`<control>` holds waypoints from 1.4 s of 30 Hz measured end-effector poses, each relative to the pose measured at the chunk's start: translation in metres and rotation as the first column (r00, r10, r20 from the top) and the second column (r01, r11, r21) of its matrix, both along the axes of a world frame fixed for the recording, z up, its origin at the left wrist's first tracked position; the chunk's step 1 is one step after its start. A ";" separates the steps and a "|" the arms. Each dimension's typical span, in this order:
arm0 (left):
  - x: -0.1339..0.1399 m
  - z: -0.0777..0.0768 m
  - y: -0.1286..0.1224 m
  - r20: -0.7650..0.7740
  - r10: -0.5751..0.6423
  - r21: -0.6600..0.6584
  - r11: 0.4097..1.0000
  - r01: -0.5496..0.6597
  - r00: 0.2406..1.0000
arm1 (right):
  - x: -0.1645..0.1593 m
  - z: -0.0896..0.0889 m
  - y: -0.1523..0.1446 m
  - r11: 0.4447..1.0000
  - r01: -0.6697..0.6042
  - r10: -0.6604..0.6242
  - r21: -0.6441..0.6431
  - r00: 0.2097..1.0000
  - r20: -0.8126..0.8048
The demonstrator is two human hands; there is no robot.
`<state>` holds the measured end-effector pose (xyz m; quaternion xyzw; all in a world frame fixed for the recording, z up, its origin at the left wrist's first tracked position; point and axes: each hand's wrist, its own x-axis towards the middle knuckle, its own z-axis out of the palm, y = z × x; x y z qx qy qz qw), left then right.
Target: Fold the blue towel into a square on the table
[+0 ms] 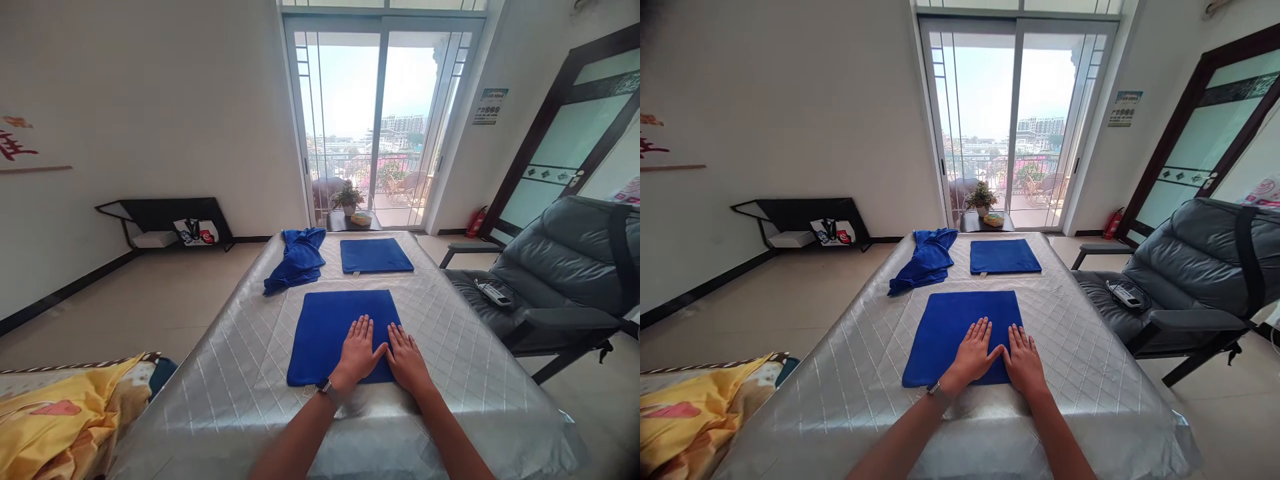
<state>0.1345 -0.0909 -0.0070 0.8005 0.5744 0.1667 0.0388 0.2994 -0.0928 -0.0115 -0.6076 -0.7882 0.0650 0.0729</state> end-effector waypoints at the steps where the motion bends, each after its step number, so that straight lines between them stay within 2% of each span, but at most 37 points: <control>1: -0.005 -0.004 0.000 -0.006 0.012 -0.014 1.000 -0.012 1.000 | 0.000 0.000 0.000 1.000 -0.001 0.001 -0.001 1.000 -0.005; 5: -0.041 -0.013 -0.009 -0.053 0.085 -0.069 0.994 -0.089 0.995 | 0.000 -0.001 0.001 1.000 0.001 -0.001 0.005 1.000 -0.014; 12: -0.127 -0.018 -0.042 -0.154 0.328 -0.088 0.935 -0.344 0.932 | -0.001 -0.002 0.001 1.000 0.007 -0.007 0.005 1.000 -0.021; 16: -0.151 -0.022 -0.056 -0.145 0.379 -0.109 0.912 -0.396 0.914 | -0.001 0.001 -0.001 1.000 0.008 -0.008 -0.005 1.000 0.003; 22: -0.151 -0.025 -0.059 -0.114 0.385 -0.071 0.916 -0.394 0.916 | -0.001 0.014 0.007 0.999 -0.012 0.013 -0.032 0.999 0.031; 27: -0.150 -0.031 -0.058 -0.124 0.391 -0.050 0.915 -0.400 0.912 | -0.010 0.029 0.042 0.997 -0.071 0.071 -0.005 0.997 0.009; 31: -0.157 -0.032 -0.057 -0.153 0.376 -0.059 0.920 -0.388 0.914 | -0.014 0.024 0.068 1.000 -0.022 0.022 -0.008 1.000 -0.015; 34: -0.161 -0.016 -0.047 -0.212 0.376 -0.106 0.909 -0.404 0.902 | -0.011 0.015 0.073 1.000 -0.004 0.003 -0.012 1.000 -0.030; 37: -0.147 0.012 -0.024 -0.226 0.386 -0.070 0.910 -0.410 0.895 | -0.009 0.011 0.072 1.000 -0.004 0.003 -0.003 0.999 -0.043; 40: -0.104 0.033 0.005 -0.140 0.240 -0.028 0.969 -0.247 0.960 | -0.009 0.010 0.070 1.000 -0.001 0.002 0.006 0.999 -0.050; 42: -0.067 0.036 0.021 -0.110 0.124 -0.024 0.992 -0.128 0.986 | -0.009 0.011 0.070 1.000 -0.002 0.003 0.012 0.999 -0.053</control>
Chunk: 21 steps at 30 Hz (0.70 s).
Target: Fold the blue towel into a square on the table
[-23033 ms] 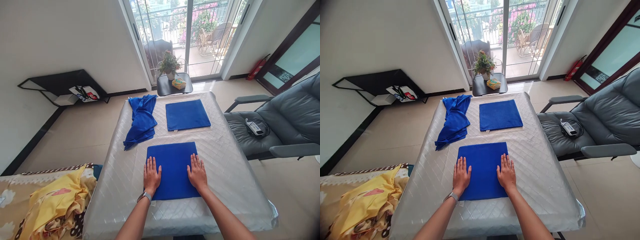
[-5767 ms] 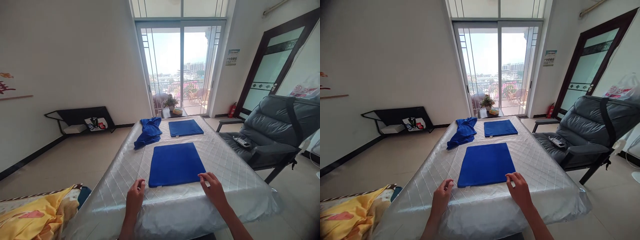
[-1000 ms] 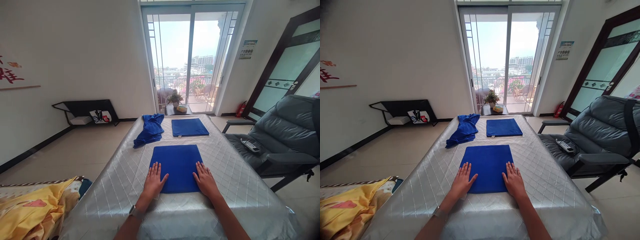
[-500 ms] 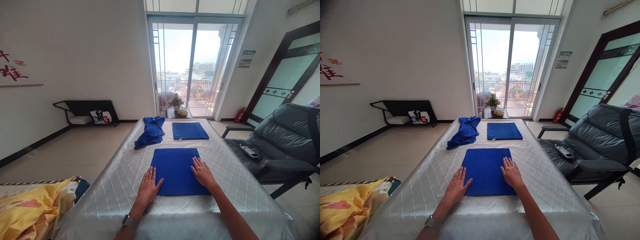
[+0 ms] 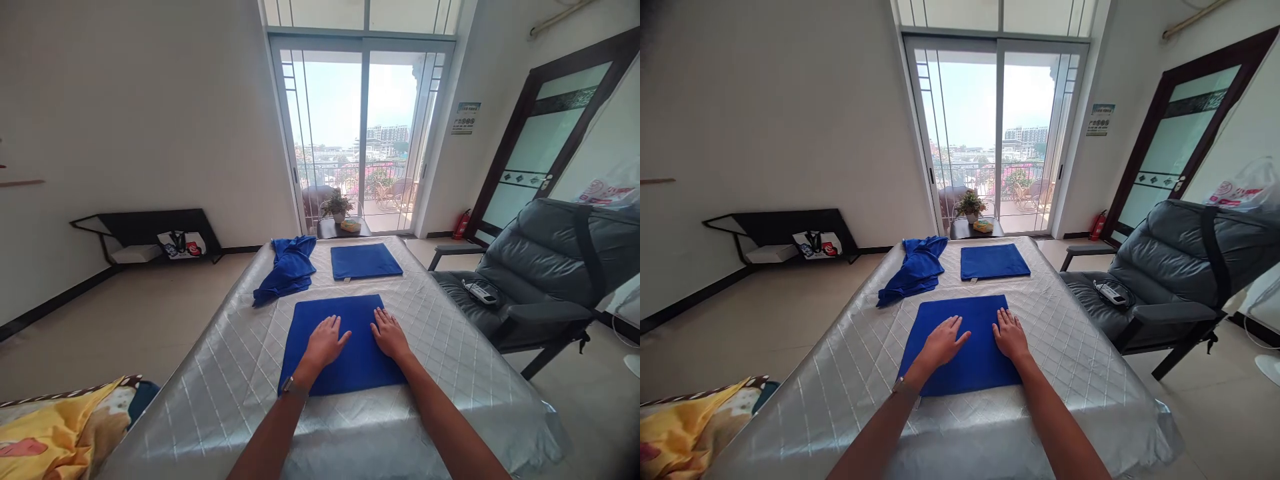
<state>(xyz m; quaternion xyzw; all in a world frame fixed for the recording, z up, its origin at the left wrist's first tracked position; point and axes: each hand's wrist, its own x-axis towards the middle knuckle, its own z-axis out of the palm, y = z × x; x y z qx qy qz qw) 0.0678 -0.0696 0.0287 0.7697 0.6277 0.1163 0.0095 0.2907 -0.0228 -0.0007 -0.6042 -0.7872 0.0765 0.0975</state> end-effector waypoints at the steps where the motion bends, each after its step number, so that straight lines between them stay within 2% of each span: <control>1: 0.018 -0.002 0.006 0.008 -0.047 0.007 0.999 0.047 0.999 | 0.000 0.000 0.000 1.000 -0.001 0.001 0.004 1.000 -0.001; 4: 0.054 -0.016 0.018 0.023 -0.106 0.031 0.994 0.106 0.994 | 0.000 0.000 0.001 1.000 -0.004 0.004 0.011 1.000 -0.001; 6: 0.062 -0.026 0.021 0.032 -0.094 0.032 0.995 0.093 0.995 | 0.000 -0.001 0.002 1.000 -0.004 0.004 0.014 1.000 0.000; 8: 0.057 -0.033 0.021 0.037 -0.063 0.021 0.998 0.062 0.997 | 0.000 -0.002 0.002 1.000 -0.001 0.001 0.015 1.000 0.000; 12: 0.026 -0.040 0.018 0.027 0.009 -0.009 1.000 -0.009 1.000 | 0.001 -0.004 0.004 1.000 0.008 -0.008 0.012 1.000 -0.008; 21: -0.074 -0.052 0.004 -0.005 0.256 -0.031 0.966 -0.256 0.967 | 0.000 -0.006 0.006 1.000 0.014 -0.014 -0.011 1.000 0.008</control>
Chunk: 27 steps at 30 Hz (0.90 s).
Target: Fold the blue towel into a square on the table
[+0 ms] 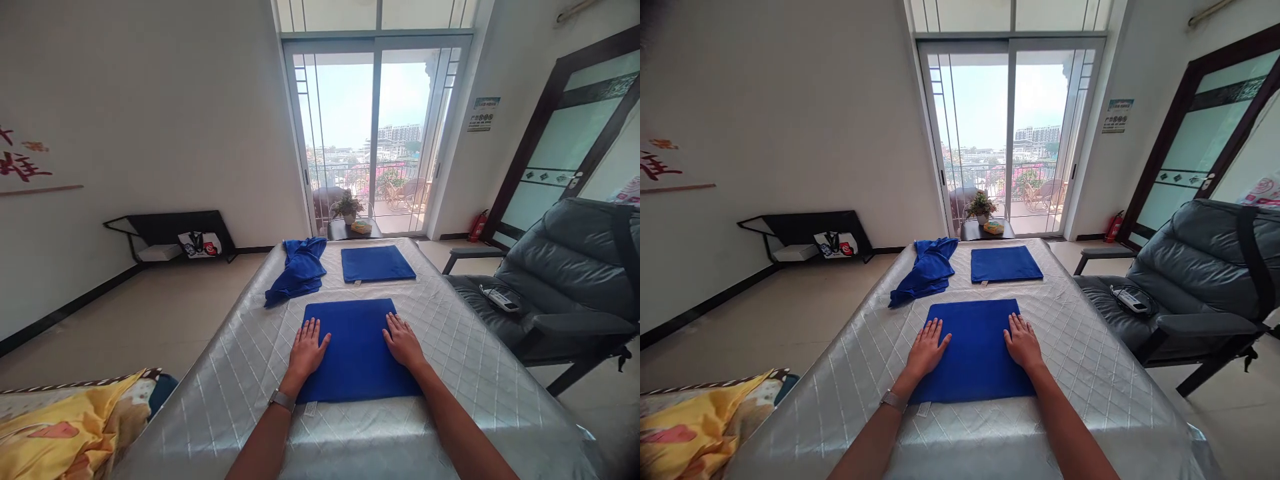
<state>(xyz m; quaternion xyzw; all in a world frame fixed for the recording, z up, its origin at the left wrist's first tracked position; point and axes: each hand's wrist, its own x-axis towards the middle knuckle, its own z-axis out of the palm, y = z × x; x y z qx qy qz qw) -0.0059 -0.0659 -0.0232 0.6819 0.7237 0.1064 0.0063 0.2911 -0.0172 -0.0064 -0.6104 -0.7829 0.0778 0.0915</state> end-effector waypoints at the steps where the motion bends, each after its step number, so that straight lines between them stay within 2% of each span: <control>1: -0.007 -0.002 0.000 0.006 0.019 0.001 1.000 -0.019 1.000 | 0.000 0.000 0.000 1.000 0.001 -0.001 -0.003 1.000 0.008; 8: -0.029 -0.011 0.009 0.070 0.122 0.022 0.992 -0.124 0.990 | 0.000 0.008 0.002 0.999 -0.005 0.009 -0.050 0.997 0.080; 15: -0.032 -0.012 0.011 0.095 0.109 0.062 0.991 -0.116 0.989 | -0.010 0.022 0.039 0.999 -0.010 0.015 -0.048 0.996 0.093; 20: -0.035 -0.016 0.014 0.102 0.128 0.089 0.987 -0.137 0.986 | -0.018 0.012 0.058 0.999 0.014 -0.012 -0.033 0.998 0.066; 27: -0.030 -0.014 0.017 0.083 0.134 0.142 0.979 -0.145 0.987 | -0.013 -0.002 0.060 0.999 0.006 -0.005 -0.037 1.000 0.016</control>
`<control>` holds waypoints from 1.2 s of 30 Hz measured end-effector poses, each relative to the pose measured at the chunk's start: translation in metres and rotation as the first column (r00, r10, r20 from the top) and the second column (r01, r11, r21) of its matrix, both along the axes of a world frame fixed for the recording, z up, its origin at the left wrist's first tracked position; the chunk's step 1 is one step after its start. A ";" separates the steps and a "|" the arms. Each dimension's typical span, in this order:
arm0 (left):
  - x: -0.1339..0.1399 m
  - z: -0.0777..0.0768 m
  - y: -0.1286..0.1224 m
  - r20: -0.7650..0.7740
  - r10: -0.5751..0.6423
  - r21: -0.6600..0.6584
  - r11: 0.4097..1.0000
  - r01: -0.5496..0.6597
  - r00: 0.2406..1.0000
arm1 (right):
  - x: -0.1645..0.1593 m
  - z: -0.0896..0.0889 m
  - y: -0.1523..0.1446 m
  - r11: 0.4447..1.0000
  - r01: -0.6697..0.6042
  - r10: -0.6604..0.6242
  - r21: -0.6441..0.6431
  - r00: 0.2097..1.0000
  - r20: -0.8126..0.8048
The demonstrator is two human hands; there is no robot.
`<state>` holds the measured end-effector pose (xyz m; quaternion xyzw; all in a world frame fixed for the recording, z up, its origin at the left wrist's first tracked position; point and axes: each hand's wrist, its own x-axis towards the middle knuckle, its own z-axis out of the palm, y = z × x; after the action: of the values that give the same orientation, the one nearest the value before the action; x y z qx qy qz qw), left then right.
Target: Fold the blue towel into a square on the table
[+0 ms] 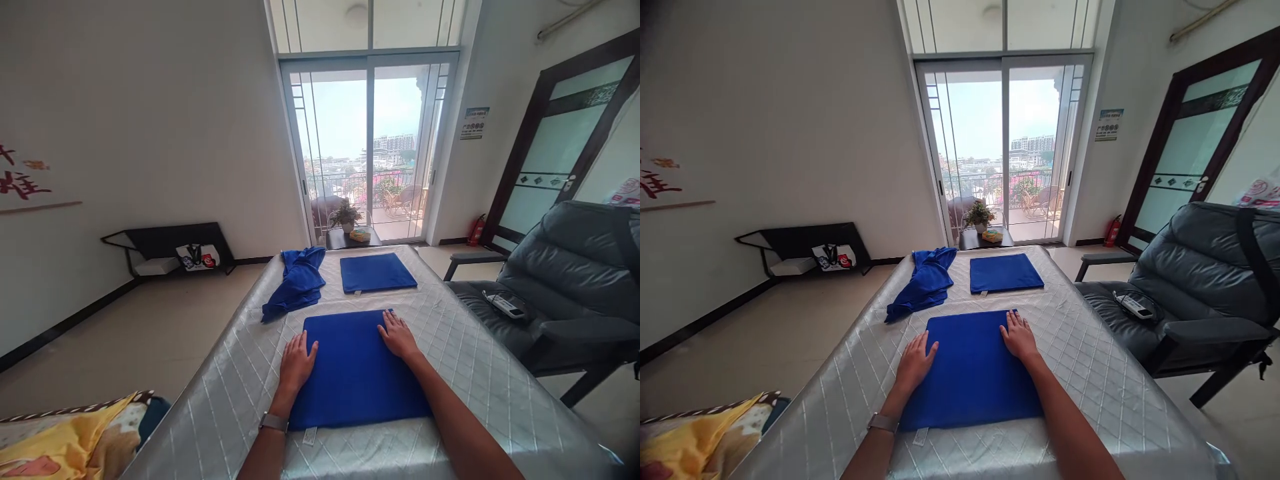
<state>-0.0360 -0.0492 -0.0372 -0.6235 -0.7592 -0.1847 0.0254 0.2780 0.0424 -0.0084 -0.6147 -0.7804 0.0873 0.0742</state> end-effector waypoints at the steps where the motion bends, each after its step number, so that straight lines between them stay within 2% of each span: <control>1: 0.001 0.001 0.000 -0.004 0.001 0.006 1.000 -0.001 1.000 | 0.000 0.000 0.000 1.000 -0.003 0.003 -0.001 1.000 -0.006; 7: 0.002 0.017 -0.004 -0.025 0.035 0.037 0.999 -0.034 0.999 | 0.000 -0.001 -0.001 1.000 0.004 -0.004 0.007 0.999 -0.040; 10: 0.015 0.030 -0.006 -0.033 0.027 0.054 0.998 -0.025 0.999 | -0.001 -0.002 -0.001 1.000 0.007 -0.006 0.015 0.998 -0.057; 15: 0.075 0.045 -0.001 -0.048 -0.193 0.043 0.980 0.195 0.980 | -0.001 -0.002 -0.002 1.000 0.009 -0.007 0.030 0.997 -0.078; 19: 0.132 0.049 0.022 -0.038 -0.323 0.034 0.945 0.324 0.946 | -0.002 -0.002 -0.002 0.999 0.005 -0.002 0.039 0.997 -0.078; 23: 0.175 0.048 0.054 -0.024 -0.373 0.042 0.926 0.374 0.927 | 0.000 -0.002 -0.003 0.999 -0.010 0.013 0.052 0.998 -0.060; 27: 0.201 0.041 0.074 -0.016 -0.381 0.045 0.923 0.382 0.924 | 0.003 -0.003 -0.005 0.997 -0.047 0.049 0.067 0.998 -0.034; 31: 0.208 0.029 0.081 -0.009 -0.364 0.022 0.931 0.364 0.931 | 0.004 -0.004 -0.006 0.996 -0.057 0.059 0.074 0.998 -0.023; 36: 0.199 0.020 0.083 -0.026 -0.370 -0.038 0.929 0.369 0.929 | 0.003 -0.003 -0.006 0.996 -0.046 0.048 0.072 0.998 -0.031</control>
<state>0.1628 0.0334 -0.0176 -0.7585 -0.6308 -0.1636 -0.0076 0.2809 0.0367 -0.0111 -0.5915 -0.7960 0.0712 0.1066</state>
